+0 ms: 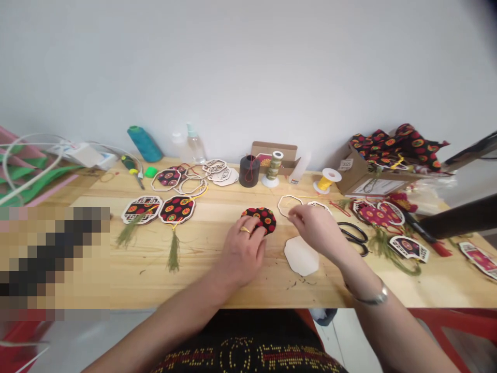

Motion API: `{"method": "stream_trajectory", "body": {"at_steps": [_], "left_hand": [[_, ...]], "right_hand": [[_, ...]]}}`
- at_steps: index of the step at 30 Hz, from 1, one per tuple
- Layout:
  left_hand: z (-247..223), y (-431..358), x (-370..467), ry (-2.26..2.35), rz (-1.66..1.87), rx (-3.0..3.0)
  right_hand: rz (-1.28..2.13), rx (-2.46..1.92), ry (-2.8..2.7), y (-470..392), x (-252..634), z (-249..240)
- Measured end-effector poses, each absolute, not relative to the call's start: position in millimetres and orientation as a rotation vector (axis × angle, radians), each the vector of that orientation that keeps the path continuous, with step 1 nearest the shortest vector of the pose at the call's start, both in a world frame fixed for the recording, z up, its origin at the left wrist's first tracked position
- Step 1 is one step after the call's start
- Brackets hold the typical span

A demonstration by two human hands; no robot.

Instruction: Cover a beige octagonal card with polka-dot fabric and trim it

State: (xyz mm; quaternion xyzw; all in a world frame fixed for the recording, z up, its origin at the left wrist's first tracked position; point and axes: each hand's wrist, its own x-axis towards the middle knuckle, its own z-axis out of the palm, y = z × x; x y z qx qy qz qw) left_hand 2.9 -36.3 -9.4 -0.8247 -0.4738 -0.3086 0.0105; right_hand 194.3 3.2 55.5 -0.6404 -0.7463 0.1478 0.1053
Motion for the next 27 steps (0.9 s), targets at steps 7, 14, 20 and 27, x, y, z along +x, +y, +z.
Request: {"method": "stream_trajectory", "body": {"at_steps": [7, 14, 20, 27], "left_hand": [[-9.0, -31.6, 2.6, -1.665, -0.223, -2.765], [-6.6, 7.4, -9.6, -1.794, -0.386, -2.524], [-6.8, 14.1, 2.0, -1.516, -0.742, -2.624], [2.8, 1.4, -0.5, -1.008, -0.985, -3.045]], "right_hand": [[-0.002, -1.552, -2.562, -66.8, 228.2, 5.3], [0.107, -1.233, -2.648, -63.2, 190.2, 1.0], [0.130, -1.054, -2.591, -7.2, 182.2, 20.6], [0.133, -1.483, -1.548, 48.8, 245.8, 14.9]]}}
